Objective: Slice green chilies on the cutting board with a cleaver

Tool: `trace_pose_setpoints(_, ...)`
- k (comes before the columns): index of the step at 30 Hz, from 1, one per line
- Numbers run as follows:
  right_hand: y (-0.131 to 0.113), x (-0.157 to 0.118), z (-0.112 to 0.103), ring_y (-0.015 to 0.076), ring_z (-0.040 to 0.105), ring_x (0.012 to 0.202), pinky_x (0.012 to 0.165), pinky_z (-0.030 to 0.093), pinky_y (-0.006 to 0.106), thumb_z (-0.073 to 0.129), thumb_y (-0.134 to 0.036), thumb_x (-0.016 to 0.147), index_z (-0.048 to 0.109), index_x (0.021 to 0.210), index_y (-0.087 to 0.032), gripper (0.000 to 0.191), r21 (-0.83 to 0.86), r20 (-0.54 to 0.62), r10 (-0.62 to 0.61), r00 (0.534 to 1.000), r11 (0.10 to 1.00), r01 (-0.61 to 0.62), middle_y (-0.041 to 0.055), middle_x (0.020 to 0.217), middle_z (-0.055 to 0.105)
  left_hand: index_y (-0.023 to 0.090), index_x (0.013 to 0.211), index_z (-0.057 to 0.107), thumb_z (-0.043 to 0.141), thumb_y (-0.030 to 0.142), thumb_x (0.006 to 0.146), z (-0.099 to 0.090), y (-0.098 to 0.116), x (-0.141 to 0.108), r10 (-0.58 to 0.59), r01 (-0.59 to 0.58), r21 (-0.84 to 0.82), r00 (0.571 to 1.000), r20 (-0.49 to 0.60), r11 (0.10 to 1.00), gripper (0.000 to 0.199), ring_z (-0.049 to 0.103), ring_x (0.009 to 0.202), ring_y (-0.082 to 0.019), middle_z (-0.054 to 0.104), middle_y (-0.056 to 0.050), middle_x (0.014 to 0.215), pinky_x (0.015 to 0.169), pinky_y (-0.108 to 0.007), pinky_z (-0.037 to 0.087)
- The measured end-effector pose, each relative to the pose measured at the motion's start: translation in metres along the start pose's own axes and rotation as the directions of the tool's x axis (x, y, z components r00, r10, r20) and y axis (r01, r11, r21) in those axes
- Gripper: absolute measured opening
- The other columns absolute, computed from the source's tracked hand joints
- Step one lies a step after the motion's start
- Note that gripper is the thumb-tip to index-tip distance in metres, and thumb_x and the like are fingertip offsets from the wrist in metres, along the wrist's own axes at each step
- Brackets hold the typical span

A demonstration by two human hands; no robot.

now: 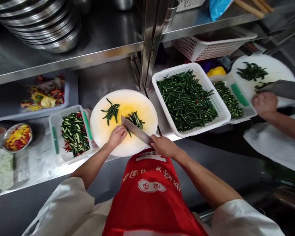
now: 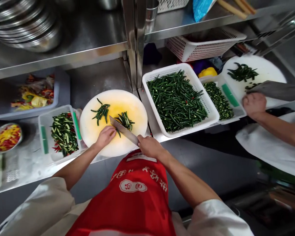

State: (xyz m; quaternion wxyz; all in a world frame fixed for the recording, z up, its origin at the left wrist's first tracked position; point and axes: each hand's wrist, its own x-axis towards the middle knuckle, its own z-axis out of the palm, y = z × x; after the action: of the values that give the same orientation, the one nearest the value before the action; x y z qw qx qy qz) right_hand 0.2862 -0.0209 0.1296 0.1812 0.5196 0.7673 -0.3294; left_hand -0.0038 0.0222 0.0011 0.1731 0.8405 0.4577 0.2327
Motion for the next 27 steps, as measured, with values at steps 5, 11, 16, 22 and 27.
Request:
trace_pose_setpoints(5, 0.002, -0.011, -0.004, 0.0294, 0.067, 0.093, 0.073, 0.042, 0.033, 0.037, -0.031, 0.099, 0.049, 0.120, -0.015, 0.028, 0.001, 0.026, 0.027, 0.999, 1.000, -0.027, 0.0163, 0.099, 0.069, 0.019, 0.087, 0.064, 0.047, 0.025, 0.095, -0.002, -0.002, 0.003, 0.016, -0.016, 0.003, 1.000, 0.008, 1.000, 0.019, 0.062, 0.095, -0.018, 0.067, -0.007, 0.096, 0.088, -0.033, 0.053)
trace_pose_setpoints(11, -0.015, 0.014, 0.010, 0.0296, 0.068, 0.091, 0.071, 0.042, 0.033, 0.037, -0.028, 0.099, 0.049, 0.115, -0.013, 0.025, 0.005, 0.014, 0.040, 0.999, 0.999, -0.040, 0.0171, 0.098, 0.070, 0.019, 0.083, 0.063, 0.048, 0.024, 0.093, -0.001, 0.002, 0.003, -0.011, 0.012, -0.007, 0.999, 0.037, 1.000, 0.019, 0.062, 0.091, -0.018, 0.067, -0.007, 0.093, 0.085, -0.033, 0.054)
trace_pose_setpoints(16, -0.016, 0.028, 0.019, 0.0268, 0.067, 0.093, 0.071, 0.040, 0.030, 0.036, -0.030, 0.100, 0.048, 0.114, -0.015, 0.024, 0.089, -0.045, 0.034, 0.998, 0.996, -0.030, 0.0151, 0.100, 0.071, 0.019, 0.082, 0.061, 0.046, 0.023, 0.092, -0.015, 0.007, 0.015, 0.017, -0.015, -0.062, 0.999, 0.028, 0.998, 0.018, 0.062, 0.089, -0.017, 0.067, -0.006, 0.092, 0.083, -0.030, 0.052)
trace_pose_setpoints(22, -0.004, -0.018, 0.027, 0.0242, 0.068, 0.088, 0.068, 0.038, 0.029, 0.036, -0.032, 0.100, 0.052, 0.111, -0.016, 0.025, 0.128, -0.096, 0.056, 0.994, 0.991, -0.044, 0.0132, 0.096, 0.071, 0.017, 0.084, 0.062, 0.048, 0.029, 0.087, -0.048, -0.013, 0.059, -0.508, 0.511, 0.149, 0.859, -0.064, 0.846, 0.019, 0.064, 0.083, -0.023, 0.067, -0.009, 0.088, 0.079, -0.035, 0.050)
trace_pose_setpoints(27, -0.010, -0.030, 0.038, 0.0258, 0.068, 0.090, 0.071, 0.042, 0.031, 0.044, -0.037, 0.096, 0.057, 0.113, -0.017, 0.029, 0.139, -0.016, -0.011, 1.000, 0.990, 0.013, 0.0143, 0.101, 0.071, 0.017, 0.091, 0.063, 0.047, 0.035, 0.087, -0.045, -0.032, 0.080, -0.560, 0.489, 0.361, 0.820, 0.121, 0.794, 0.025, 0.065, 0.087, -0.031, 0.068, -0.015, 0.096, 0.074, -0.039, 0.049)
